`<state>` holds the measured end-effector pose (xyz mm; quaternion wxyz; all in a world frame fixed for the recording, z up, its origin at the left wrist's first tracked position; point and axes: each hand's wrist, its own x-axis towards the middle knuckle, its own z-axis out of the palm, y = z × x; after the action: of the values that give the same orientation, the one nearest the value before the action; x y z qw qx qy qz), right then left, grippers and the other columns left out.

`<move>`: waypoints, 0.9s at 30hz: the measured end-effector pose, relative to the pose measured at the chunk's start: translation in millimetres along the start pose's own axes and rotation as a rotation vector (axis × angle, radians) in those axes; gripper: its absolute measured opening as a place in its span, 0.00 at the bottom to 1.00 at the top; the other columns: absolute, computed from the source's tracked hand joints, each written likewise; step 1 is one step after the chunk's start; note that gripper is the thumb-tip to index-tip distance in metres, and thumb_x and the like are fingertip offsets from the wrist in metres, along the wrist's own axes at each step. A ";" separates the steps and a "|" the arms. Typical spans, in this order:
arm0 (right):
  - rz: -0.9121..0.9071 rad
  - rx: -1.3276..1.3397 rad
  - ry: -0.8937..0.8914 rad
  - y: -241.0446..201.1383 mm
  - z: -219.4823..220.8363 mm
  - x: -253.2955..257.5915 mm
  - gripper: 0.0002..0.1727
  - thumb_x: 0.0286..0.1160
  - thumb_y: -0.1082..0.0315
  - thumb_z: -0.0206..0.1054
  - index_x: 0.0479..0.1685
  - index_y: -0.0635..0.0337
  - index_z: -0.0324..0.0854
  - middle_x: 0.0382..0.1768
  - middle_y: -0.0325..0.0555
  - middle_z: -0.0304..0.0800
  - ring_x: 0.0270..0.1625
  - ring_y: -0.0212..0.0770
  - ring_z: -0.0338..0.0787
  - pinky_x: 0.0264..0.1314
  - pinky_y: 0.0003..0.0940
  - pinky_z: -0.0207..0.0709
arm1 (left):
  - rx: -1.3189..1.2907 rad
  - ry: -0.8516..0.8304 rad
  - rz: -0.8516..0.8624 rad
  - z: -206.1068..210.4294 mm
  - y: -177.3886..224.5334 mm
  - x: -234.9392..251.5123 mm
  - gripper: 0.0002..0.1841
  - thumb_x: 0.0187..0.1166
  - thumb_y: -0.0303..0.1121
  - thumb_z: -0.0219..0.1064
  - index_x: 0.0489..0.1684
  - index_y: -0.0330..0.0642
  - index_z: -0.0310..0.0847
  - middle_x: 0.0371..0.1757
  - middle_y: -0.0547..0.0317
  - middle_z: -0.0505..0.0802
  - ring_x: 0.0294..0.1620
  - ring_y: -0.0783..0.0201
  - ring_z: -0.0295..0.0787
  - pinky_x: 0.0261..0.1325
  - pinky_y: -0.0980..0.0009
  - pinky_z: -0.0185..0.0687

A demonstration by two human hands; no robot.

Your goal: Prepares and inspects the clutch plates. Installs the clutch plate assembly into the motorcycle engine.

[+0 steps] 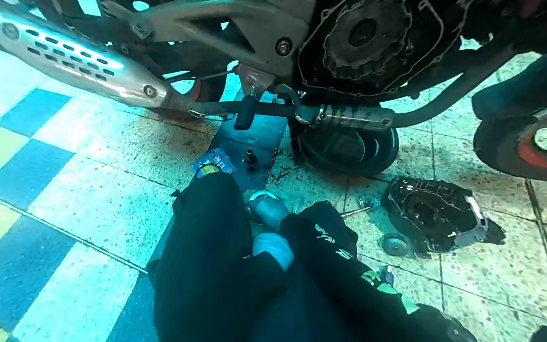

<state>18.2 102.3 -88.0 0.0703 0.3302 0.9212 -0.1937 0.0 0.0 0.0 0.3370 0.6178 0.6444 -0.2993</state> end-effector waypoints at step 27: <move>0.183 0.175 0.028 21.6 -11.5 36.5 0.18 0.81 0.65 0.67 0.69 0.50 0.85 0.60 0.48 0.93 0.61 0.48 0.93 0.68 0.55 0.85 | -2.506 0.226 1.380 -8.3 -251.3 -21.3 0.28 0.90 0.48 0.46 0.70 0.37 0.82 0.61 0.43 0.91 0.53 0.53 0.93 0.54 0.62 0.91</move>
<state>3.8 143.4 -93.6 0.0455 0.4206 0.8676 -0.2614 -251.1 -20.4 14.3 0.6727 0.1226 0.0784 0.7255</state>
